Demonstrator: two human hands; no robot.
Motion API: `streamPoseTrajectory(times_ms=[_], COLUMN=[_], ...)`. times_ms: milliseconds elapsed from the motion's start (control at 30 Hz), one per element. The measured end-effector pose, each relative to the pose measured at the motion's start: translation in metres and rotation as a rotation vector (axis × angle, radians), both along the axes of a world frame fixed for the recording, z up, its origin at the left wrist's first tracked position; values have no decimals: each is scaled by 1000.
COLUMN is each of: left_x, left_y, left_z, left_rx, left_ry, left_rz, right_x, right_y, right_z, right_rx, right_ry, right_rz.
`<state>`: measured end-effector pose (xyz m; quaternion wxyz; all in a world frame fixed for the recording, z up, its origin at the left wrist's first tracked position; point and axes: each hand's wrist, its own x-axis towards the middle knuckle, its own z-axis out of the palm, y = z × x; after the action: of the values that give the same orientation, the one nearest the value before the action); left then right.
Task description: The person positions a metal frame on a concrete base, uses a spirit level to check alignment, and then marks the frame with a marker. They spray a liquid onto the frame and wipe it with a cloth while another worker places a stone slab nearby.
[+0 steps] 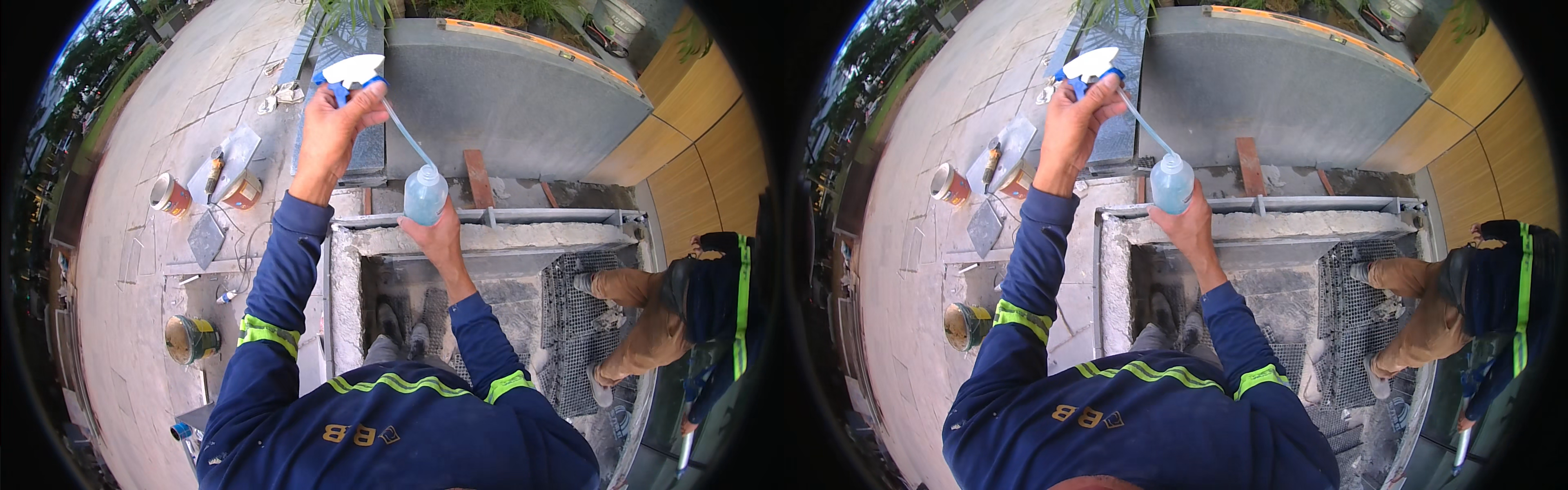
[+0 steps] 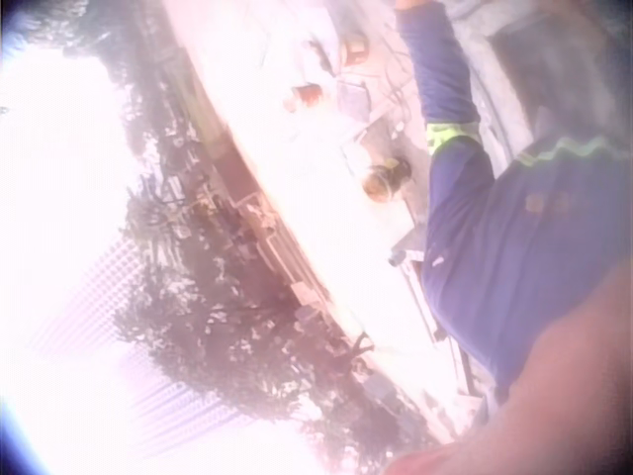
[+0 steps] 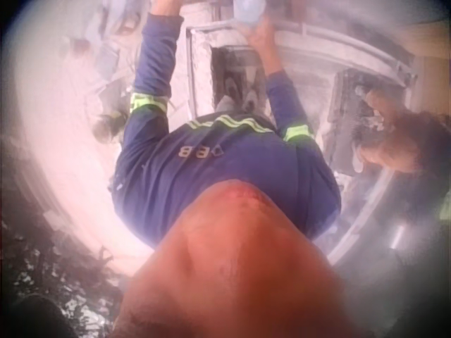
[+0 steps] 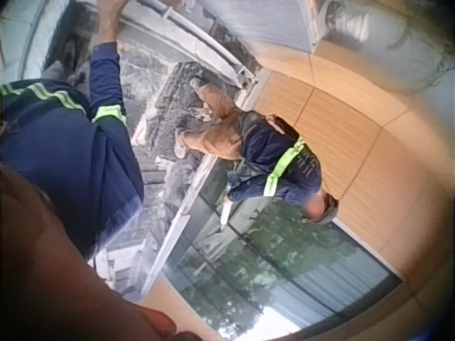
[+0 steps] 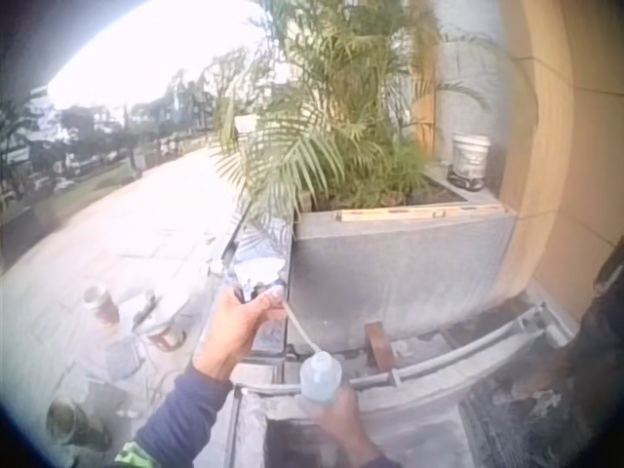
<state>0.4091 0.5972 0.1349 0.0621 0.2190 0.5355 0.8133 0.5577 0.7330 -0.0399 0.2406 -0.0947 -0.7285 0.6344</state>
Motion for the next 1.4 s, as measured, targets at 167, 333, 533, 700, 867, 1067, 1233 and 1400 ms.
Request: streamPoseTrajectory(times_ms=[167,333,533,700,867,1067,1233,1400], left_x=[-41,-95,-187,-194,-180,-160,-50,98], left_y=[-20,-30,-29,-37,-54,-65,-43,5], left_z=[11,-7,-50,-64,-61,-29,-21,-106], left_rx=[36,187,34,-563,-998,-1294,-886,-728], left_ry=[-34,-85,211,934,1011,1317,1122,796], left_rz=[18,182,616,437,-48,51,204,147], right_x=[-14,-18,-12,3,16,7,19,28], right_y=[-2,-2,-9,0,12,20,20,16], right_z=[-3,-13,-21,-29,-45,-61,-30,-42], right_rx=[-5,-8,24,39,35,-22,-7,120], right_ry=[5,-25,-96,-148,-189,-41,-74,36], right_rz=[13,15,40,17,-35,-5,-42,-25])
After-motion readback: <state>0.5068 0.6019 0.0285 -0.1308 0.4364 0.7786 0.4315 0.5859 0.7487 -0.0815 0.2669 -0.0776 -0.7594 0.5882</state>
